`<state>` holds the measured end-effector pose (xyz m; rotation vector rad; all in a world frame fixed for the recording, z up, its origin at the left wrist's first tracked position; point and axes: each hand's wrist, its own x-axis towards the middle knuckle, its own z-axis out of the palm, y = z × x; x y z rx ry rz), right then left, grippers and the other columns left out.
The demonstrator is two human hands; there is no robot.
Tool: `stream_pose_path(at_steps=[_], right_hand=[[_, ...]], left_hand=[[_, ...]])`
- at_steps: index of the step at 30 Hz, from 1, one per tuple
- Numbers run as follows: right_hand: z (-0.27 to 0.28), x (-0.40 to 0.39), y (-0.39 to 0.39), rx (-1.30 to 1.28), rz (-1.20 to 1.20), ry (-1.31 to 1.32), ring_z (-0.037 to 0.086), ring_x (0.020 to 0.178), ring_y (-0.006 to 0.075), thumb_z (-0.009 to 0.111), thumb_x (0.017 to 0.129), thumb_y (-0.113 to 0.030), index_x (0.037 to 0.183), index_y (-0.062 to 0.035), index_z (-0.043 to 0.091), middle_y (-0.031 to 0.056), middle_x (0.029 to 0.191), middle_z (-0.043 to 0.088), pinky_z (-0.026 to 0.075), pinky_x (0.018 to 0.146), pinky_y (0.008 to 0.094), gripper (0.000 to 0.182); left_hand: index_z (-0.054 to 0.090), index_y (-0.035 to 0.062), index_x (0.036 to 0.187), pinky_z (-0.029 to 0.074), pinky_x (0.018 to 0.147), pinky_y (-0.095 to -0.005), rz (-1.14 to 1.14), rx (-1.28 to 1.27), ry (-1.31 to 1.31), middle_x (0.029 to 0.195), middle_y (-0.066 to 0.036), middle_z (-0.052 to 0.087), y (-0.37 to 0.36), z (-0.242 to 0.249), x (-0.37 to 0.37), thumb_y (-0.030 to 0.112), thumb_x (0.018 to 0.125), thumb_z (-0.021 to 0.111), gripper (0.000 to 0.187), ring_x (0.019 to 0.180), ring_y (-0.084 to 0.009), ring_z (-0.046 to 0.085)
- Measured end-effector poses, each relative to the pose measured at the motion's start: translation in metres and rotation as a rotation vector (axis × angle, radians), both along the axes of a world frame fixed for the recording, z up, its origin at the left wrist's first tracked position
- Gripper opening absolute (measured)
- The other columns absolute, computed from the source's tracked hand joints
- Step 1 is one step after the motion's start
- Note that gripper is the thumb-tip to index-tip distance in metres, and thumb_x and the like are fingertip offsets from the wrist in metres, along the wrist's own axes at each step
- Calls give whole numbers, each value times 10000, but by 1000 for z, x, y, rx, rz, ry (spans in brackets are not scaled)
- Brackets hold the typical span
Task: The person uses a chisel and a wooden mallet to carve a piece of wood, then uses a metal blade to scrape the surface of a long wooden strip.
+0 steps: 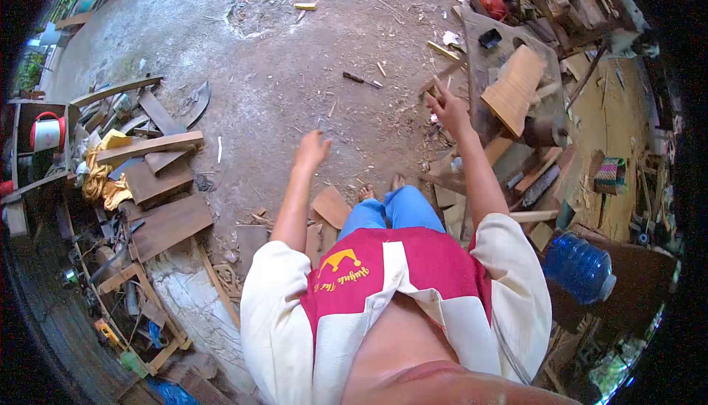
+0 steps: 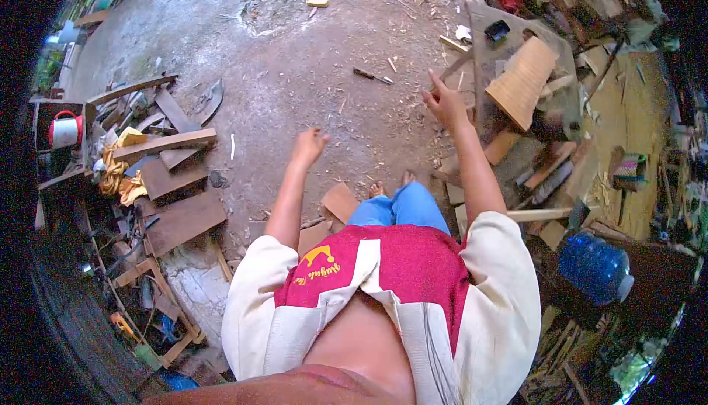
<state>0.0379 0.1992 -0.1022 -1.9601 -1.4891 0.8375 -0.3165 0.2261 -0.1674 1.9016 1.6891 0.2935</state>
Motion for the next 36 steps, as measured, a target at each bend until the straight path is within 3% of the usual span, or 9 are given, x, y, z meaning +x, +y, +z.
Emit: stream_pose_path(at_steps=[2, 5, 9, 10, 14, 18, 23, 29, 36], right_hand=[[-1, -9, 30, -14, 30, 20, 596, 680, 272, 548, 798, -292, 1292, -161, 293, 136, 776, 617, 448, 632, 359, 571], [-51, -7, 69, 21, 29, 50, 593, 714, 283, 541, 797, -312, 1290, -163, 296, 150, 811, 613, 448, 645, 366, 571], [-82, -13, 125, -133, 42, 46, 583, 754, 306, 528, 798, -311, 1292, -99, 275, 150, 840, 610, 448, 677, 365, 594], [-80, -16, 141, -211, 72, -94, 576, 800, 306, 528, 794, -314, 1287, -80, 275, 141, 881, 607, 447, 706, 374, 601], [-176, -18, 197, -283, 176, -160, 558, 898, 282, 586, 748, -306, 1250, -87, 346, 119, 982, 586, 447, 754, 367, 598], [-246, -35, 247, -246, 147, -18, 554, 909, 267, 674, 668, -273, 1165, -99, 456, 108, 997, 578, 446, 762, 367, 571], [-352, -52, 304, -286, 144, -118, 561, 893, 256, 676, 661, -262, 1125, -130, 489, 100, 961, 585, 456, 747, 357, 517], [-472, -59, 351, -660, 39, -245, 539, 945, 265, 660, 680, -217, 1077, -109, 521, 104, 1002, 572, 440, 784, 362, 434], [-612, -69, 360, -549, -26, -326, 552, 874, 286, 672, 658, -211, 947, -79, 553, 117, 907, 576, 439, 761, 386, 339]], left_hand=[[540, 15, 1021, 434, 787, -389, -207, -273, 91, 985, -199, 562, 22, 16, 22, 324, 727, 608, 431, 943, -336, 530], [535, 26, 1031, 435, 784, -406, -435, -266, 165, 990, -194, 561, 60, 1, 48, 352, 723, 606, 455, 941, -340, 529], [511, 36, 1082, 416, 815, -393, -477, -346, 140, 1018, -212, 541, 124, -22, 77, 322, 723, 617, 471, 969, -337, 511], [497, 39, 1095, 418, 813, -393, -441, -314, 154, 1020, -210, 540, 148, -32, 84, 321, 726, 613, 479, 967, -337, 512], [474, 46, 1111, 425, 807, -398, -294, -291, 222, 1028, -200, 535, 229, -65, 95, 312, 733, 605, 481, 964, -335, 515], [492, 44, 1053, 444, 772, -415, -203, -345, 280, 996, -198, 542, 292, -130, 94, 277, 715, 620, 430, 924, -342, 532], [498, 52, 1031, 451, 767, -402, -257, -407, 304, 1000, -178, 540, 351, -233, 104, 249, 718, 614, 388, 939, -317, 530], [493, 46, 1006, 456, 755, -403, -399, -464, 404, 985, -159, 535, 391, -369, 108, 229, 708, 619, 371, 926, -300, 537], [472, 69, 1093, 433, 794, -395, -353, -460, 355, 1060, -158, 515, 410, -489, 108, 224, 706, 629, 445, 963, -311, 516]])
